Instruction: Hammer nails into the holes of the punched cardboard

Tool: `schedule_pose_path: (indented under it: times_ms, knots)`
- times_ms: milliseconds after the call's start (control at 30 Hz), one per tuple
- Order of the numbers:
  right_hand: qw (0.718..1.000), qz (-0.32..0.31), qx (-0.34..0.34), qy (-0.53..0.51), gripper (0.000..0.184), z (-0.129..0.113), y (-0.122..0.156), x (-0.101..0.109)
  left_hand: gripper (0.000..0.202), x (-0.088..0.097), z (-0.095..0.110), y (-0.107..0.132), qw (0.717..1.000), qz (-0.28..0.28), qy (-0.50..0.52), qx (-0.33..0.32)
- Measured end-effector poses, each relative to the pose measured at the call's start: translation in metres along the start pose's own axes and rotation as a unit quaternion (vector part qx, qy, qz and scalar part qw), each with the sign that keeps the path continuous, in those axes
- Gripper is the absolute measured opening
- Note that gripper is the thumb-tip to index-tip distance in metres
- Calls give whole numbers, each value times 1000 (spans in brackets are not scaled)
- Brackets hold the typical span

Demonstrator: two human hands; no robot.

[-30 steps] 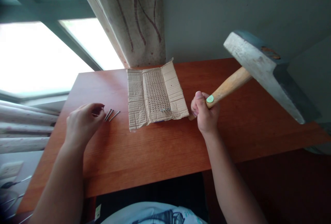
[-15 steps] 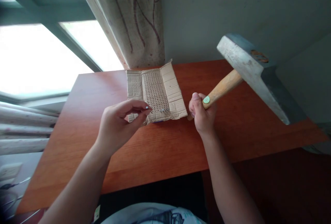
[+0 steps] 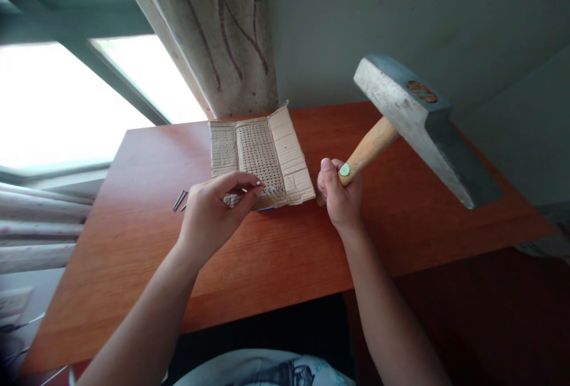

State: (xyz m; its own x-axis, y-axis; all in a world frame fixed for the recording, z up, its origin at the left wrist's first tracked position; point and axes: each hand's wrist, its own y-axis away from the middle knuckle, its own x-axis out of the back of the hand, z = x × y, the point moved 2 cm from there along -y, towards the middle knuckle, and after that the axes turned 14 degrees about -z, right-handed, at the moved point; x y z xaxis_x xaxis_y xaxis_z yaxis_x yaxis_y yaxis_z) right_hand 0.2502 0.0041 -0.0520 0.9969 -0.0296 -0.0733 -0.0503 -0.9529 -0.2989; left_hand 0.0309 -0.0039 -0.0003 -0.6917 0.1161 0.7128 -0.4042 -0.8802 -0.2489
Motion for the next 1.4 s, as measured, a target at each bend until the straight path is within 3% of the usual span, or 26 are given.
schedule_pose_path:
  times_ms: [733,1133,1300,1400]
  knots:
    - [1000,9,-10,-1,58,-1,0,0,6,0,1,0,1000,0,-8,2]
    - [1000,0,-21,19,61,-2,0,-1,10,-4,0,-2,999,-40,1,1]
    - [998,-37,-36,38,62,-7,-3,0,11,-4,-3,-2,999,-50,6,1]
    - [993,-68,-72,71,60,-15,3,10,11,-4,-4,-2,999,-50,12,1]
